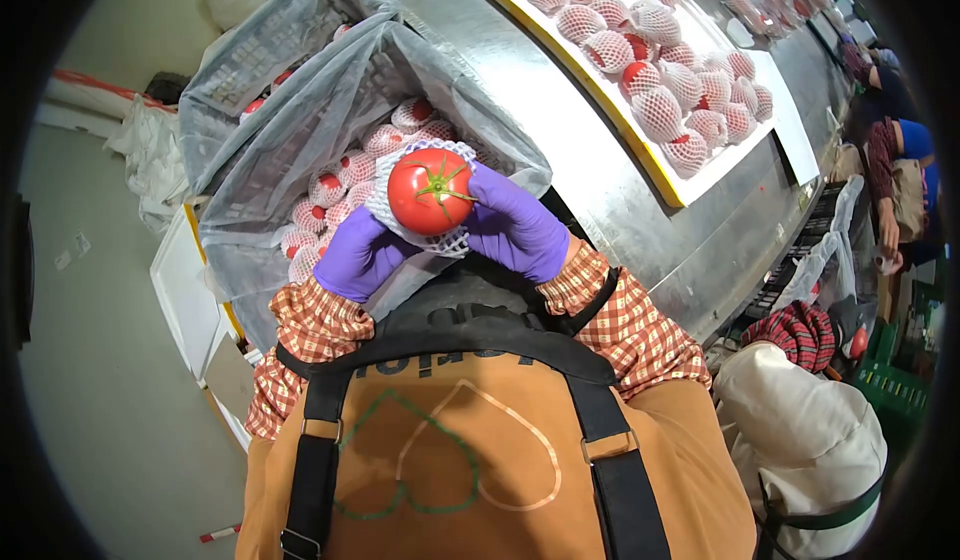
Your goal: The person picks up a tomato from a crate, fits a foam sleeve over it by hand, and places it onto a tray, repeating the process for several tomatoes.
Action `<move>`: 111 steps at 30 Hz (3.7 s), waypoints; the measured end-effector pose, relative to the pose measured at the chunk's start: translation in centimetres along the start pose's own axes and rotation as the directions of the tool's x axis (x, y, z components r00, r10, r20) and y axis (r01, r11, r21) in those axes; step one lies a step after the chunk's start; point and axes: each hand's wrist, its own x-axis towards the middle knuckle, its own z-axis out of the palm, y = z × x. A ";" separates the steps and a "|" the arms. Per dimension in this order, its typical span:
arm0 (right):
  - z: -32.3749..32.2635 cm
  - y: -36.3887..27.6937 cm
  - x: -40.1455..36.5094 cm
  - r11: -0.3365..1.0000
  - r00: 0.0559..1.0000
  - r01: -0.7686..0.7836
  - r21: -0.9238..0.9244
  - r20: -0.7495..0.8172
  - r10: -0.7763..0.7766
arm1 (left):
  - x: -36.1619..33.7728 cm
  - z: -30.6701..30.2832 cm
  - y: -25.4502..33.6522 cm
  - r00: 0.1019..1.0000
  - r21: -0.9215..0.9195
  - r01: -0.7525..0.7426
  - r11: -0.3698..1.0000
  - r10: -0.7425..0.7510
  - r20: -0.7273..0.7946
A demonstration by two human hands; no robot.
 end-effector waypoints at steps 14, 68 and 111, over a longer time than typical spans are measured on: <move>-1.6 -0.3 0.8 0.959 0.999 0.051 0.279 -0.001 -0.053 | 2.1 1.3 0.0 0.968 -0.012 -0.244 0.970 0.243 -0.057; -1.6 0.7 3.1 0.340 0.914 0.289 -0.895 0.153 -0.375 | 3.1 -11.2 3.1 0.976 0.990 0.070 -0.126 0.216 -0.041; 3.1 2.7 5.4 0.649 0.999 -0.043 -0.760 -0.052 0.005 | -3.2 -2.4 2.9 0.849 0.761 -0.277 0.587 0.521 -0.093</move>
